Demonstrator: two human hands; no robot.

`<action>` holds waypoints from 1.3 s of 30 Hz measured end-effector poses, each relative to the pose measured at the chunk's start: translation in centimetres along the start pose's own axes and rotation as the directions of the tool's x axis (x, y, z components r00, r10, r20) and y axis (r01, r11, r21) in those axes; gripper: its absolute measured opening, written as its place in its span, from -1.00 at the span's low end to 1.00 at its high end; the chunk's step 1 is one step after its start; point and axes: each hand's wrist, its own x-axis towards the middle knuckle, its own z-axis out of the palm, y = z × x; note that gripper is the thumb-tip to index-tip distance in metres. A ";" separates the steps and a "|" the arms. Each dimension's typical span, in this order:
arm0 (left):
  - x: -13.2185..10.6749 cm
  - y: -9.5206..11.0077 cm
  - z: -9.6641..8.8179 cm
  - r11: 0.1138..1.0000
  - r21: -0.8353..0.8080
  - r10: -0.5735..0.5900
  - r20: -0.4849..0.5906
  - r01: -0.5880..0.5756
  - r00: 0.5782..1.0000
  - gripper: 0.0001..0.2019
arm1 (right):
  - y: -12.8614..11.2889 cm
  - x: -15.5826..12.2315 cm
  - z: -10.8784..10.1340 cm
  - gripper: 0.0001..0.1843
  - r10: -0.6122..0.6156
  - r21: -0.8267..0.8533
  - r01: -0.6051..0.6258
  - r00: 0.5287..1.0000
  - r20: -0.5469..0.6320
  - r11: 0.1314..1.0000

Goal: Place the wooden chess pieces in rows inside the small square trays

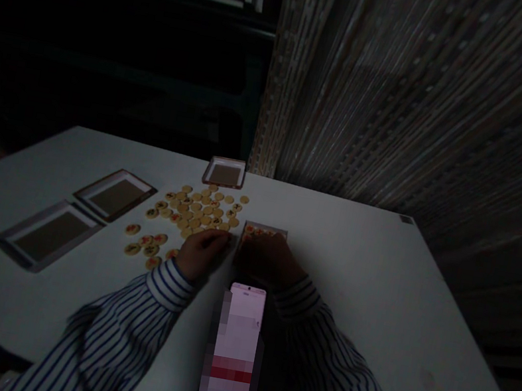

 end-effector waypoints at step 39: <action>-0.1 0.0 0.0 0.993 0.108 0.052 0.012 -0.053 0.999 -0.74 | -0.4 0.0 -0.6 -0.72 -0.018 -0.058 0.023 0.997 0.072 0.998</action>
